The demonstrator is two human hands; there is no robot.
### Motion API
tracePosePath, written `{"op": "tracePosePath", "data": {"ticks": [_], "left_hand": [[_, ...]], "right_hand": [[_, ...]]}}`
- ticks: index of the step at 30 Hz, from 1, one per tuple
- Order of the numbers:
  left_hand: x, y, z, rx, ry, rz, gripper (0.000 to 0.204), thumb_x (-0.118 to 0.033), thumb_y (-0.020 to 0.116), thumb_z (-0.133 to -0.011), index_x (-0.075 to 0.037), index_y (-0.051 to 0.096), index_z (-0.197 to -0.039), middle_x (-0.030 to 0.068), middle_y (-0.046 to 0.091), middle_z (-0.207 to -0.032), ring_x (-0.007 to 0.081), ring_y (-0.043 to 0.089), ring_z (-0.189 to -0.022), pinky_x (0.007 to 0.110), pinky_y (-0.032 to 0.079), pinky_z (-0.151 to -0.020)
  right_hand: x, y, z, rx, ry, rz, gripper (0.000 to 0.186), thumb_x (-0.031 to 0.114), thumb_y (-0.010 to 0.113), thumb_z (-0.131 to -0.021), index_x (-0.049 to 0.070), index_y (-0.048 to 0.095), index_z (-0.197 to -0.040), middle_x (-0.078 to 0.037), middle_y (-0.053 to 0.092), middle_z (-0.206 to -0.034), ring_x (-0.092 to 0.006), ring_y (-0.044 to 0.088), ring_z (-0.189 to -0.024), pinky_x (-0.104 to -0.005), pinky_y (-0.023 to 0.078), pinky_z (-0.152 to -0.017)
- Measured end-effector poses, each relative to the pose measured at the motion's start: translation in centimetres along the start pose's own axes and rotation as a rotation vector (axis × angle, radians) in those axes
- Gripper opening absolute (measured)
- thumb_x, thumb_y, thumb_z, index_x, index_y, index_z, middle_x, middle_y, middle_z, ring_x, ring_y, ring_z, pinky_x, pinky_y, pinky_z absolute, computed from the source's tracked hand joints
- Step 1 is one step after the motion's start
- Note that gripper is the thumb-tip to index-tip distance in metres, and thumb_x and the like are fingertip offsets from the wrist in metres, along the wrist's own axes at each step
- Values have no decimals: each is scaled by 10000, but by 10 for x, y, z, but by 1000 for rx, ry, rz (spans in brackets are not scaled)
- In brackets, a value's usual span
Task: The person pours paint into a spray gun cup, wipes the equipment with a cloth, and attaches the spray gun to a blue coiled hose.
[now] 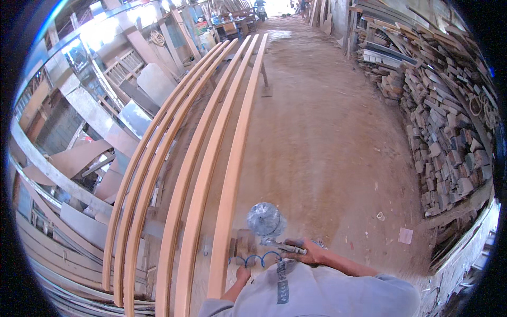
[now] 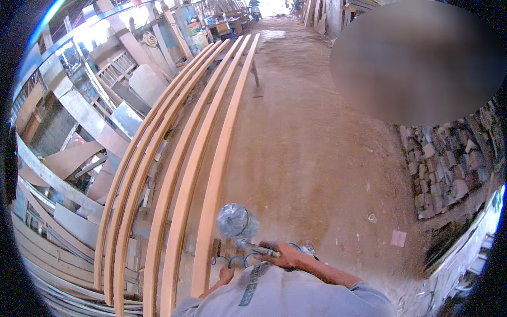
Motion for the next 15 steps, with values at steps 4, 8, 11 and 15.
{"op": "tracePosePath", "data": {"ticks": [4,8,11,15], "left_hand": [[13,6,-1,-38,24,4,520,-451,518,-850,-22,601,-1133,260,630,-1065,410,600,-1012,467,467,-893],[18,16,0,11,-11,-4,488,-419,485,-883,-12,601,-1126,266,631,-1048,408,600,-1006,472,468,-886],[16,25,8,98,-23,-13,458,-401,472,-896,-25,603,-1123,255,638,-1027,411,604,-990,485,469,-868],[-21,21,35,169,-22,-32,423,-400,470,-895,-64,610,-1111,227,648,-1019,407,607,-980,496,469,-850]], "right_hand": [[-7,4,-1,-21,-50,8,483,401,628,-873,31,599,-1183,-188,648,-1083,-269,604,-999,-383,450,-865],[-9,5,1,-44,-45,-39,470,377,642,-868,36,602,-1189,-171,644,-1114,-258,596,-1024,-385,447,-886],[-11,4,0,-6,6,-17,453,365,649,-865,41,608,-1180,-148,651,-1103,-234,596,-1017,-373,450,-885],[-17,-4,1,31,53,-53,444,345,643,-871,43,595,-1193,-128,657,-1080,-200,589,-1006,-351,452,-885]]}}
Point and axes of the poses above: each hand's wrist, its own z-axis away from the middle knuckle, its own y-axis out of the palm, x = y × z, the point moved 9 cm from there along -z, towards the middle knuckle
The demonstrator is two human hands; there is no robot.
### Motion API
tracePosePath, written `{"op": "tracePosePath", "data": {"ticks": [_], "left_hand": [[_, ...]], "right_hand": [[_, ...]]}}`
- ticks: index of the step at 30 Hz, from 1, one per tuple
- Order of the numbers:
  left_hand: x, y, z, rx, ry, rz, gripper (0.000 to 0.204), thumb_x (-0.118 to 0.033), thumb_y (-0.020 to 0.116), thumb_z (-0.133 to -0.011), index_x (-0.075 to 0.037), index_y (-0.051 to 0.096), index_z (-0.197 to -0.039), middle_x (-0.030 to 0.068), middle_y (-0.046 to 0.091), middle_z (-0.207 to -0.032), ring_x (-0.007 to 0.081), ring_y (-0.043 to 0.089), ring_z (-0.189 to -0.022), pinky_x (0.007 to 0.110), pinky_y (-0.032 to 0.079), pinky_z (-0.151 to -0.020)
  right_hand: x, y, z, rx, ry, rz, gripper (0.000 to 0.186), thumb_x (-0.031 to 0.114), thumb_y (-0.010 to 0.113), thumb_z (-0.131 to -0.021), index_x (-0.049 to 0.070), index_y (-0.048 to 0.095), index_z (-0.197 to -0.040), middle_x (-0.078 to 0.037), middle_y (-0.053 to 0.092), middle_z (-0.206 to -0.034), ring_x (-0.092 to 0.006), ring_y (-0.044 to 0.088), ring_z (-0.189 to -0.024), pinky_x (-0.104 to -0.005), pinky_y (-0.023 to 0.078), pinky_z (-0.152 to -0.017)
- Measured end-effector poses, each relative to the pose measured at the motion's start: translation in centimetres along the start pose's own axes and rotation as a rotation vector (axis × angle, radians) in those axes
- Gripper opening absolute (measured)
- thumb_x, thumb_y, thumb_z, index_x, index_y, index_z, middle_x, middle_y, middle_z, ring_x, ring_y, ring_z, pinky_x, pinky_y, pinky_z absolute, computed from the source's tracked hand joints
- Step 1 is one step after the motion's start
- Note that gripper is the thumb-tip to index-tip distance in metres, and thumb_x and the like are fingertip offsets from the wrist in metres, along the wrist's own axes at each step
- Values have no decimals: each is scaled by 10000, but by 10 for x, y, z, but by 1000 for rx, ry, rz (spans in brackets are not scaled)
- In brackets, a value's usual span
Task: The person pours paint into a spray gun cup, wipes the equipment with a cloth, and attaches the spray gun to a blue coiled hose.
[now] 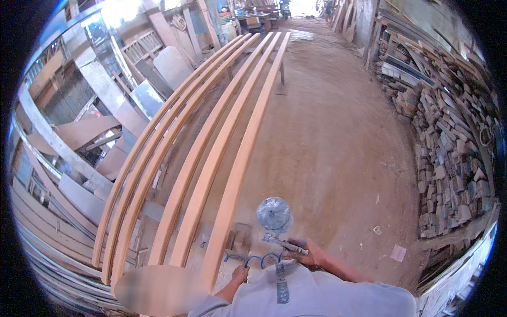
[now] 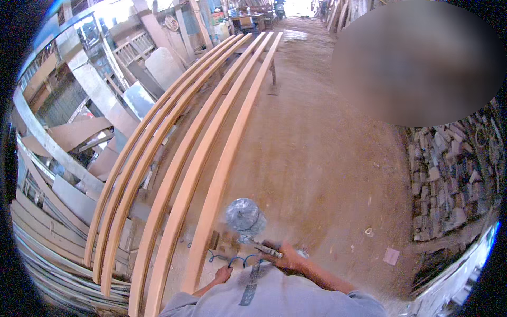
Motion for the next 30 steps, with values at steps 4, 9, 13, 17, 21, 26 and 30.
{"op": "tracePosePath", "data": {"ticks": [4,9,13,17,21,26,30], "left_hand": [[52,43,15,36,-89,50,401,-407,477,-883,-98,610,-1103,208,646,-1048,390,602,-1005,491,465,-861],[70,85,43,-10,-214,44,389,-415,481,-877,-130,610,-1110,200,652,-1035,374,610,-1008,491,468,-863],[103,101,98,-172,-183,-101,327,-382,488,-892,-136,615,-1068,171,666,-1008,352,625,-990,491,478,-846],[30,91,128,-160,-460,-26,309,-360,482,-908,-125,595,-1074,170,672,-986,349,636,-971,508,482,-817],[32,98,152,-168,-591,25,306,-350,480,-912,-136,591,-1101,176,673,-986,364,644,-938,495,488,-803],[39,113,163,-327,-524,98,381,-361,498,-901,-133,553,-1201,189,665,-1018,377,634,-961,502,479,-817],[66,138,196,-435,-544,194,607,-398,526,-881,-75,405,-1380,201,637,-1099,371,605,-1032,497,465,-871]], "right_hand": [[1,6,-2,50,-27,-15,440,319,637,-876,42,578,-1213,-111,656,-1085,-177,579,-1002,-334,449,-883],[-37,3,-5,134,36,-44,399,292,640,-882,58,582,-1199,-73,663,-1058,-152,580,-973,-315,453,-865],[-18,12,-11,345,-192,-12,419,305,652,-876,48,569,-1196,-125,656,-1040,-199,587,-907,-356,459,-809],[-38,-13,-11,350,-279,106,312,270,647,-885,60,598,-1111,-90,668,-936,-138,580,-806,-333,467,-724],[-47,-11,-3,462,-303,106,317,258,645,-883,71,591,-1133,-123,669,-962,-163,588,-810,-335,466,-745],[-23,3,12,704,-295,87,368,265,656,-872,61,576,-1167,-147,660,-1035,-209,585,-888,-339,456,-805],[10,32,33,810,-191,132,497,329,642,-879,7,535,-1241,-150,628,-1160,-231,582,-1033,-346,446,-897]]}}
Point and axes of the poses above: each hand's wrist, its own z-axis away from the middle knuckle, its own y-axis out of the palm, x = y × z, the point moved 9 cm from there along -z, towards the middle knuckle
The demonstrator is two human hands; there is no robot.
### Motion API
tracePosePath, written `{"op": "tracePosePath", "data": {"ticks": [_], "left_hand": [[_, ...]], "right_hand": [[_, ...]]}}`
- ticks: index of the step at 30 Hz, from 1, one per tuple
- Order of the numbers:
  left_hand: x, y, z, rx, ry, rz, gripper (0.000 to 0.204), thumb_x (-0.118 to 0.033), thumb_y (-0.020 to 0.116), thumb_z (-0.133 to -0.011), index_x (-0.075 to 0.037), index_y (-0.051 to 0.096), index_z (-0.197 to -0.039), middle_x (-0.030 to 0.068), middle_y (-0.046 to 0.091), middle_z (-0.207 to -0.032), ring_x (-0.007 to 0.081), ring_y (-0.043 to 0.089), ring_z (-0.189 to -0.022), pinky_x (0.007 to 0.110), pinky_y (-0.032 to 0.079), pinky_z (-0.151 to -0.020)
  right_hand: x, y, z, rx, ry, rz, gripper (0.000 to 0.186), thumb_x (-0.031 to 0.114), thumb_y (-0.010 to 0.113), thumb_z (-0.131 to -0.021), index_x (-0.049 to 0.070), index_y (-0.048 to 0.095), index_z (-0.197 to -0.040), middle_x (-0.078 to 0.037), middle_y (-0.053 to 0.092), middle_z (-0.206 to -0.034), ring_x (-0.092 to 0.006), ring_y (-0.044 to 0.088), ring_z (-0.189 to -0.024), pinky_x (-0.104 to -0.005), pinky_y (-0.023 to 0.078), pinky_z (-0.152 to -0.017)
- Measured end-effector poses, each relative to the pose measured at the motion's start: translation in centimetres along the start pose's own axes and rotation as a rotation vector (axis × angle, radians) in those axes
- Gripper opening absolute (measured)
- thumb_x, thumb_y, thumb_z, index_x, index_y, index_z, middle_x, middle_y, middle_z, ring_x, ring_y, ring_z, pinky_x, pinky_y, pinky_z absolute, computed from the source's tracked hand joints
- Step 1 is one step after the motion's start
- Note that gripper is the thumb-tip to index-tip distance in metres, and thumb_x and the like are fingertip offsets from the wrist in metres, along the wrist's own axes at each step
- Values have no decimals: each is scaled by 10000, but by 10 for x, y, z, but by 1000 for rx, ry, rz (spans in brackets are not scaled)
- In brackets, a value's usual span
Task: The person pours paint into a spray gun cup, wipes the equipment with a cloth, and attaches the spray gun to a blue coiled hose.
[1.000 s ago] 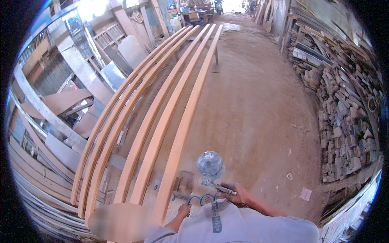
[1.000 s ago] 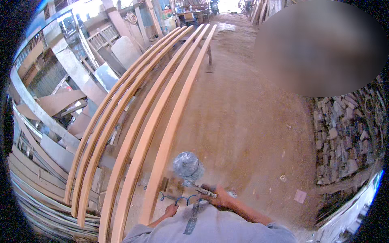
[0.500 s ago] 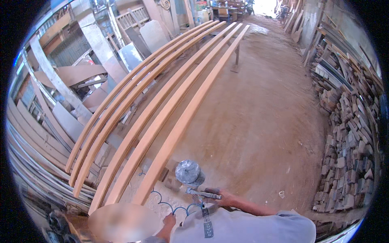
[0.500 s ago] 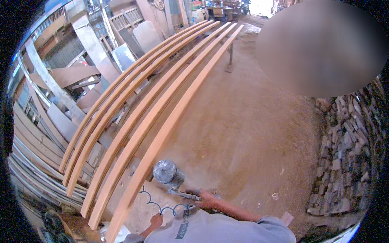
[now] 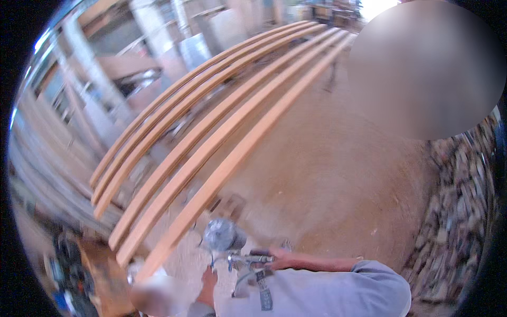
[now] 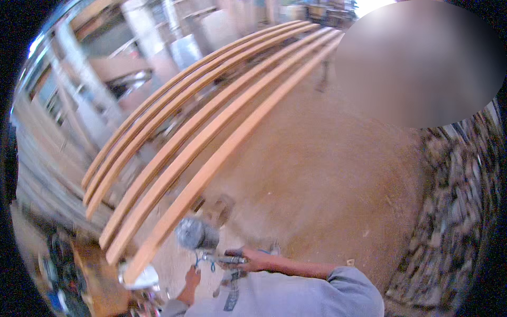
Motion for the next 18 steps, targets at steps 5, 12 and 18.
{"op": "tracePosePath", "data": {"ticks": [5,12,18], "left_hand": [[1,-9,-19,40,-136,97,594,-369,504,-856,-181,377,-1404,217,617,-1144,385,602,-1045,518,471,-877],[79,-50,25,20,-345,305,423,-345,564,-870,-215,500,-1267,150,656,-1073,342,613,-1041,501,476,-852],[140,-70,74,-49,-460,352,380,-301,575,-870,-236,527,-1241,128,665,-1050,333,616,-1030,487,477,-833]], "right_hand": [[2,25,-16,-114,131,-194,515,220,710,-835,-24,536,-1254,-150,619,-1186,-201,576,-1078,-330,458,-921],[22,101,-91,63,-151,-25,183,130,646,-854,4,627,-985,-81,693,-869,-148,626,-805,-300,498,-751],[50,141,-124,245,21,166,280,188,703,-811,29,640,-1033,-87,698,-852,-161,627,-755,-293,498,-737]]}}
Point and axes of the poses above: each hand's wrist, its own z-axis away from the middle knuckle, its own y-axis out of the palm, x = y × z, the point moved 9 cm from there along -z, towards the middle knuckle
